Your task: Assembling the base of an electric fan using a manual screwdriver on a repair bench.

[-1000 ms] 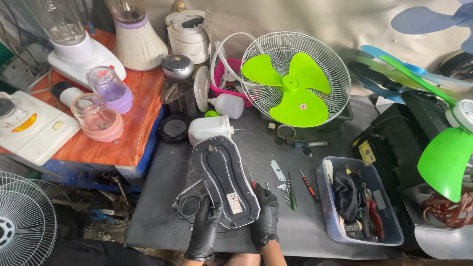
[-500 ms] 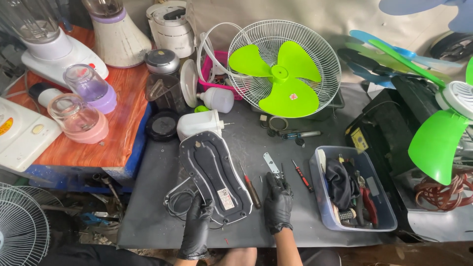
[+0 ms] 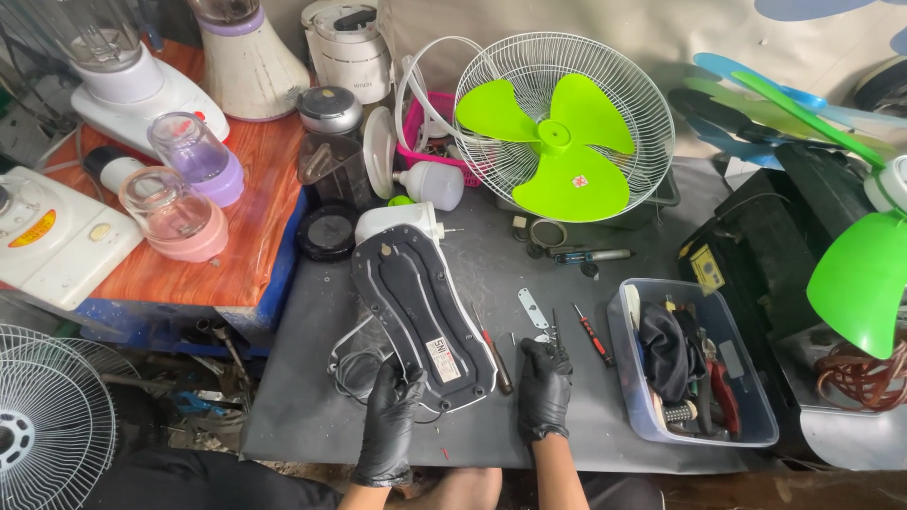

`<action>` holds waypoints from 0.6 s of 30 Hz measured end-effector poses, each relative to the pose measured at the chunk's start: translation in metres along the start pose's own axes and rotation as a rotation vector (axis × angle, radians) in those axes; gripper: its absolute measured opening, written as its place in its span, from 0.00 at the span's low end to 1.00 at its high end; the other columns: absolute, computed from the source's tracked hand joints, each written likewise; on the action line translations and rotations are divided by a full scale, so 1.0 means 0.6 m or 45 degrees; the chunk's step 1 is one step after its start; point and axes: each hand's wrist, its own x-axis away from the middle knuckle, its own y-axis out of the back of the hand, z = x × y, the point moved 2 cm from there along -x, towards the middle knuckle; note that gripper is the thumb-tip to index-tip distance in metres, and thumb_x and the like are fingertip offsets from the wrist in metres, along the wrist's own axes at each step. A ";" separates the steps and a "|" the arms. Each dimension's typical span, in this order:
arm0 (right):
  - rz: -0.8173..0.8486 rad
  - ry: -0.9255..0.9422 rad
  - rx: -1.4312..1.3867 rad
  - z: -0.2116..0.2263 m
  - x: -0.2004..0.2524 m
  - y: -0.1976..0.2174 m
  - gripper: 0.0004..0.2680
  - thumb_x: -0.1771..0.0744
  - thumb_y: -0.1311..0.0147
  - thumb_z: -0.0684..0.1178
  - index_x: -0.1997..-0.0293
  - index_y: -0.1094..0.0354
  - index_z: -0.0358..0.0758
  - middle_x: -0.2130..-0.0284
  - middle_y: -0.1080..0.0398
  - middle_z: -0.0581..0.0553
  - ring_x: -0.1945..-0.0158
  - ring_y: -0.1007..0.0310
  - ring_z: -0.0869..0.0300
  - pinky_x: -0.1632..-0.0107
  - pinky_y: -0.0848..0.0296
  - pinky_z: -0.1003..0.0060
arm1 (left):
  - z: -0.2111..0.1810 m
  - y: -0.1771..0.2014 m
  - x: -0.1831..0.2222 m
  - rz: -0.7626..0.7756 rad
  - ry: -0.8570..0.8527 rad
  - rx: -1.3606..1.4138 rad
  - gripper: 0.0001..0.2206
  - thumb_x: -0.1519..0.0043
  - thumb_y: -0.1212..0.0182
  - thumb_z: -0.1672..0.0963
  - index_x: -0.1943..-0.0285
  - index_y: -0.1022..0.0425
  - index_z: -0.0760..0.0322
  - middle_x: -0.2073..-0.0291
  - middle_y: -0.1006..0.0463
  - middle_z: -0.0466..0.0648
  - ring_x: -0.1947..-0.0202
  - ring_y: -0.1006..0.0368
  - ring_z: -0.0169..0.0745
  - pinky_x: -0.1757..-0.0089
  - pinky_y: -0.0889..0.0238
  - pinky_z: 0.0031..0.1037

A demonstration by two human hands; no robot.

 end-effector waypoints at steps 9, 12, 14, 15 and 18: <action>-0.115 0.239 0.106 -0.002 0.005 0.011 0.10 0.35 0.49 0.40 0.53 0.24 0.47 0.58 0.25 0.44 0.52 0.27 0.46 0.46 0.30 0.53 | -0.089 -0.053 0.028 0.110 0.129 0.253 0.32 0.54 0.28 0.70 0.40 0.31 0.60 0.51 0.19 0.52 0.55 0.18 0.46 0.53 0.20 0.37; -0.161 0.182 -0.194 0.027 0.009 0.037 0.11 0.36 0.50 0.36 0.53 0.25 0.42 0.58 0.25 0.44 0.53 0.25 0.51 0.45 0.28 0.58 | -0.080 -0.052 0.018 0.137 0.118 0.342 0.41 0.54 0.28 0.70 0.30 0.40 0.59 0.52 0.18 0.64 0.58 0.16 0.58 0.52 0.19 0.47; -0.196 -0.055 -0.409 0.041 0.015 0.047 0.08 0.34 0.47 0.38 0.57 0.24 0.45 0.61 0.26 0.50 0.53 0.25 0.59 0.47 0.28 0.65 | -0.062 -0.065 -0.002 0.274 1.187 2.014 0.40 0.54 0.22 0.48 0.34 0.33 0.68 0.41 0.29 0.57 0.38 0.35 0.52 0.38 0.40 0.41; -0.196 -0.054 -0.412 0.050 0.016 0.050 0.08 0.34 0.47 0.38 0.57 0.24 0.45 0.61 0.26 0.50 0.53 0.25 0.59 0.47 0.28 0.65 | -0.082 -0.076 0.001 0.275 1.184 2.013 0.40 0.54 0.22 0.48 0.34 0.33 0.68 0.41 0.29 0.57 0.38 0.35 0.52 0.38 0.40 0.41; -0.208 -0.254 -0.667 0.069 0.023 0.060 0.05 0.35 0.40 0.37 0.60 0.24 0.41 0.63 0.26 0.51 0.60 0.30 0.64 0.50 0.29 0.70 | -0.100 -0.090 0.019 0.106 1.224 1.979 0.43 0.67 0.20 0.48 0.39 0.28 0.65 0.45 0.25 0.55 0.42 0.32 0.52 0.39 0.41 0.45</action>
